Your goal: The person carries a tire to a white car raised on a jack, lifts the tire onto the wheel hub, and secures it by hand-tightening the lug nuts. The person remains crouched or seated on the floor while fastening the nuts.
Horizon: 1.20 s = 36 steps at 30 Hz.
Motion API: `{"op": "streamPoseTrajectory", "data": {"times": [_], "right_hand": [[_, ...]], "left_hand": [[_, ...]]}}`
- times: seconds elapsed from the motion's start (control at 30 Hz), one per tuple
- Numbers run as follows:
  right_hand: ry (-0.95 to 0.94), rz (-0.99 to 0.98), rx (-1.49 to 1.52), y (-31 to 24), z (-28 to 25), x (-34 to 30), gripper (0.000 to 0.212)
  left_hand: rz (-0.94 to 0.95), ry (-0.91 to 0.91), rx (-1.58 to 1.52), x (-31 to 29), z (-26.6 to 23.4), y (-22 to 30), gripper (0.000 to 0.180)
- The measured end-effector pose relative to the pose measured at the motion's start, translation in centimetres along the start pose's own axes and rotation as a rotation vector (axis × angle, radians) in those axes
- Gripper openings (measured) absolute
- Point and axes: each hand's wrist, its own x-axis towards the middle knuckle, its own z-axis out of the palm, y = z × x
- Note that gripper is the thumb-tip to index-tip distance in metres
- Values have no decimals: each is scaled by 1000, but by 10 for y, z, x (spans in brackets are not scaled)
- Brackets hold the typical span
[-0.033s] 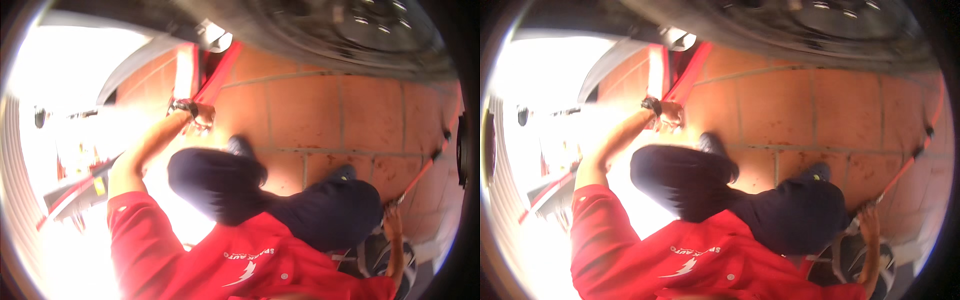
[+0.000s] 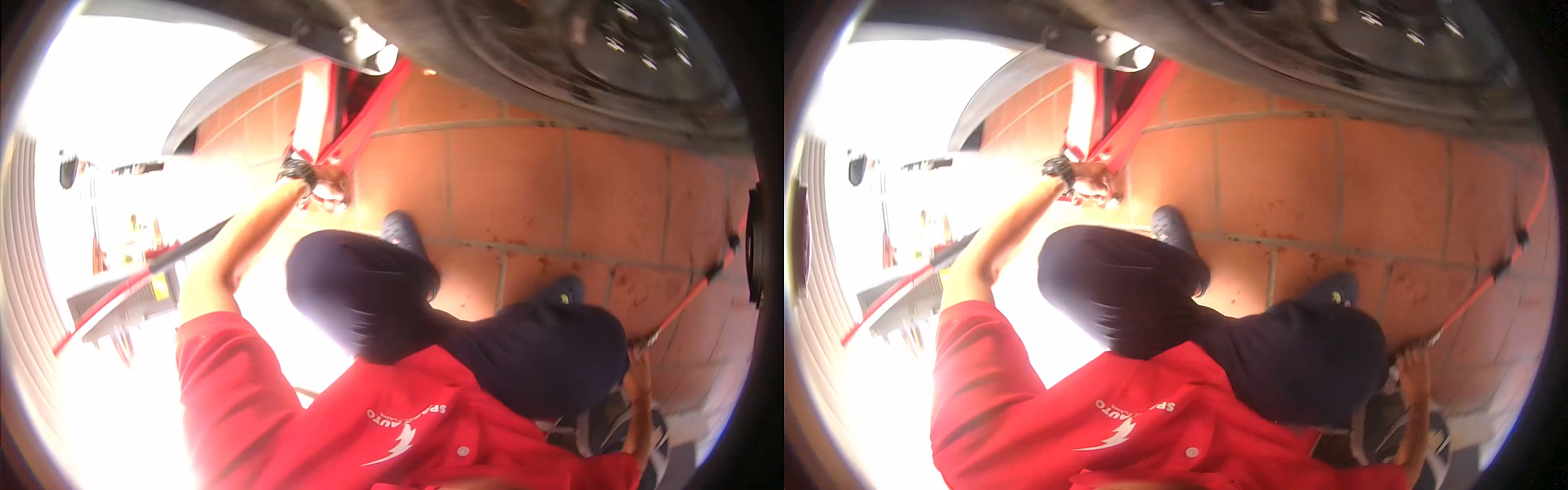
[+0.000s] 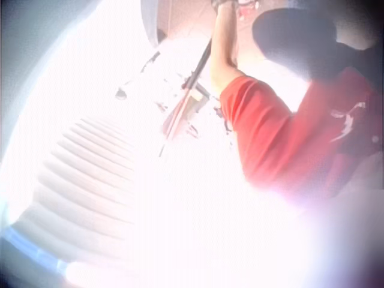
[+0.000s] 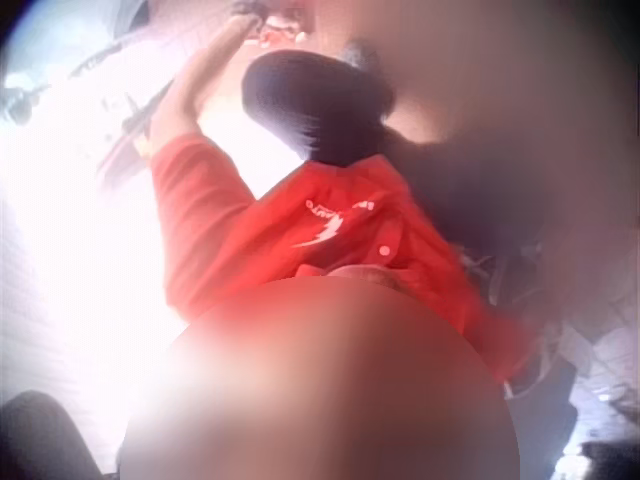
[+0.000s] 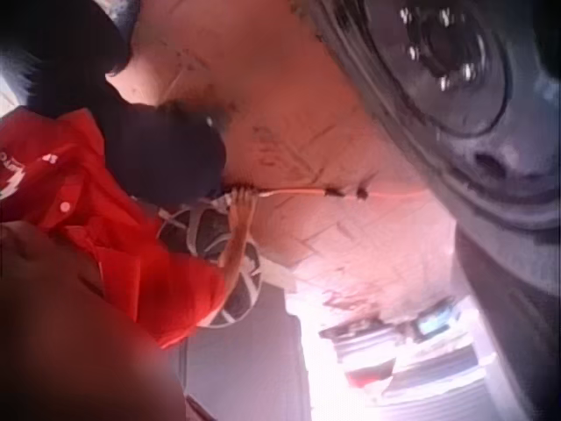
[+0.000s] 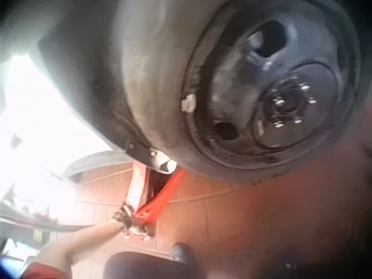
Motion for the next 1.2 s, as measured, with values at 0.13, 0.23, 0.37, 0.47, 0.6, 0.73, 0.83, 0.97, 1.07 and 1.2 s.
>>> {"op": "streamPoseTrajectory", "data": {"times": [0.13,0.23,0.37,0.47,0.6,0.73,0.83,0.97,1.07,1.2], "right_hand": [[-77,46,28,-5,-9,23,63],[-106,53,6,-18,-19,21,67],[-139,65,-19,-36,-38,25,72],[-132,93,-27,-46,-46,24,77],[-127,98,-20,-58,-53,14,83],[-127,109,17,-72,-50,-13,89],[-109,125,88,-75,-40,-38,94],[-84,83,138,-62,-25,-51,101],[-238,63,41,-70,-35,-37,109],[-236,135,-179,-105,-47,-44,99]], "left_hand": [[-164,867,-741,-19,85,-106,23],[-348,1360,-913,7,143,-138,38],[-424,1487,-935,39,148,-162,42],[-437,1475,-878,57,107,-172,50],[-465,1433,-680,106,59,-189,61],[-486,1439,-9,154,34,-243,67],[-377,1187,-201,159,29,-269,64],[-320,1351,-685,137,41,-237,31],[-350,1236,-814,125,29,-216,51],[-377,1212,-649,122,22,-216,61]]}}
